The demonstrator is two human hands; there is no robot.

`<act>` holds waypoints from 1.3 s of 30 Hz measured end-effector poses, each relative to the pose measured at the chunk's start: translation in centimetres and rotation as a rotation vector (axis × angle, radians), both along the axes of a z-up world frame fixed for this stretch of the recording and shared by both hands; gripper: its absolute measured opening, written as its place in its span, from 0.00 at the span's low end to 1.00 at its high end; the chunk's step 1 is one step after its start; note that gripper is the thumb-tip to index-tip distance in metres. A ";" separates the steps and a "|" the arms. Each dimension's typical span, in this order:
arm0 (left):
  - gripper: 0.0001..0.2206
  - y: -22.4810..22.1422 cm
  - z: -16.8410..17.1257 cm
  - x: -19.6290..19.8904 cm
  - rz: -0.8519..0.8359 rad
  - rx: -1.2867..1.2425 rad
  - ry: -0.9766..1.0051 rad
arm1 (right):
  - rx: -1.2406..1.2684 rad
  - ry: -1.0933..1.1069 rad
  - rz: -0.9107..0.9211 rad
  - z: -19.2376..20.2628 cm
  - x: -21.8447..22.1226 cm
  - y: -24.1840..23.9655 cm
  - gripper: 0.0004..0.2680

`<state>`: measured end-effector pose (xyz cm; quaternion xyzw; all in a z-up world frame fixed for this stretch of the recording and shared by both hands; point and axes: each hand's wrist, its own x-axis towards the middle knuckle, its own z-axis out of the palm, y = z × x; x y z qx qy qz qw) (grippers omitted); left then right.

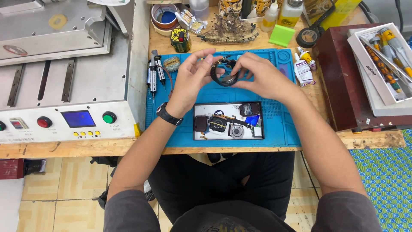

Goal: Repairing a smartphone by installing internal components on a repair bench.

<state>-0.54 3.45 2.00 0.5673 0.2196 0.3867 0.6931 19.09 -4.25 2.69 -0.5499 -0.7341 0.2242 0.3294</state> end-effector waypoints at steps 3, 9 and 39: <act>0.17 -0.1 0.3 0.0 -0.004 -0.091 -0.019 | 0.000 -0.028 -0.047 0.0 -0.1 0.1 0.10; 0.14 0.5 -1.0 0.3 0.007 0.023 -0.117 | 0.018 -0.087 -0.081 0.3 -0.3 -0.1 0.09; 0.10 -1.7 0.0 0.4 -0.026 0.480 0.113 | -0.125 0.007 0.031 3.8 0.9 -1.9 0.09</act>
